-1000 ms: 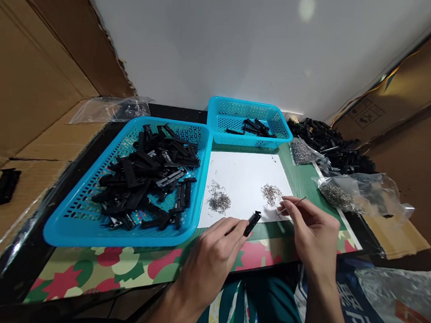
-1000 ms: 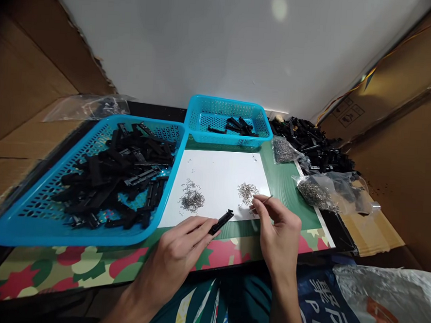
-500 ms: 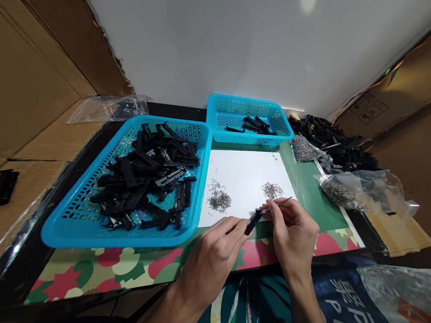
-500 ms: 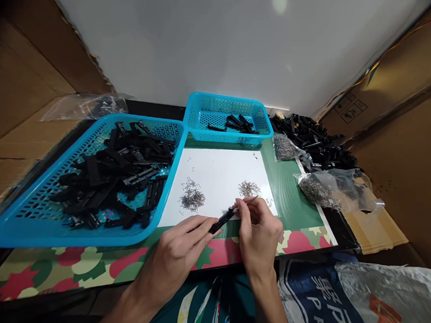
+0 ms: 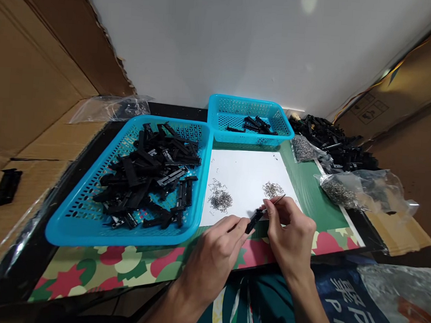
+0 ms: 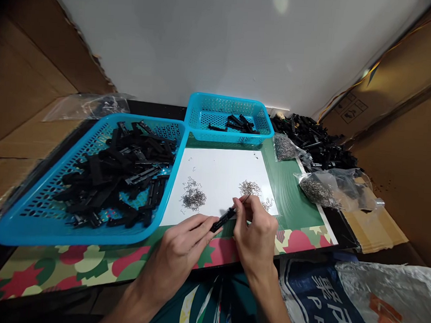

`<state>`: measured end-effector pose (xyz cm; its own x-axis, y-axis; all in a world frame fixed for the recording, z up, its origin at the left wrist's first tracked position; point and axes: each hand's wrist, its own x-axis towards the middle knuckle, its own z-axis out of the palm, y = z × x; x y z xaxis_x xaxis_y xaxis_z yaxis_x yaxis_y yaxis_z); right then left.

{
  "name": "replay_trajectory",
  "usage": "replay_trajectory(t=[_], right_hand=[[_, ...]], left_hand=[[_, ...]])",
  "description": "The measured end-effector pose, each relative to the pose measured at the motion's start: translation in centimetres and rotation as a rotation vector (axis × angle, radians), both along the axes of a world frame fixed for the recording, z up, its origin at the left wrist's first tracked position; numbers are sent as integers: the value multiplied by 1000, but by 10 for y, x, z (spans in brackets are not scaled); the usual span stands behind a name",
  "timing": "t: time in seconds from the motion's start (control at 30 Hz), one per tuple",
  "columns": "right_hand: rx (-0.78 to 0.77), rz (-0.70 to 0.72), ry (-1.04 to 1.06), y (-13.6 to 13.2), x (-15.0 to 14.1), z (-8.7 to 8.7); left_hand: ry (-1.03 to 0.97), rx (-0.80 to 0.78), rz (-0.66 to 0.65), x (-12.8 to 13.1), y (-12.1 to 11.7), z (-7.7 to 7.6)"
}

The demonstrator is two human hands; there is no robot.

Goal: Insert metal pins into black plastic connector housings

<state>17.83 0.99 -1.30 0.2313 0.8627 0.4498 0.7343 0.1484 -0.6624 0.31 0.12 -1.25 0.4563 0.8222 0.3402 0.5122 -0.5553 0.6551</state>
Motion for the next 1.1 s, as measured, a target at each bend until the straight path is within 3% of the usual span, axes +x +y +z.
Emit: replay_trajectory(t=[0.33, 0.67, 1.1], right_hand=[[-7, -8, 14, -4, -3, -1], [-52, -75, 225, 6, -10, 3], [-46, -68, 393, 4, -11, -5]], left_hand=[[27, 4, -24, 0, 1, 2], [-99, -18, 51, 1, 8, -3], [-116, -60, 72, 2, 8, -4]])
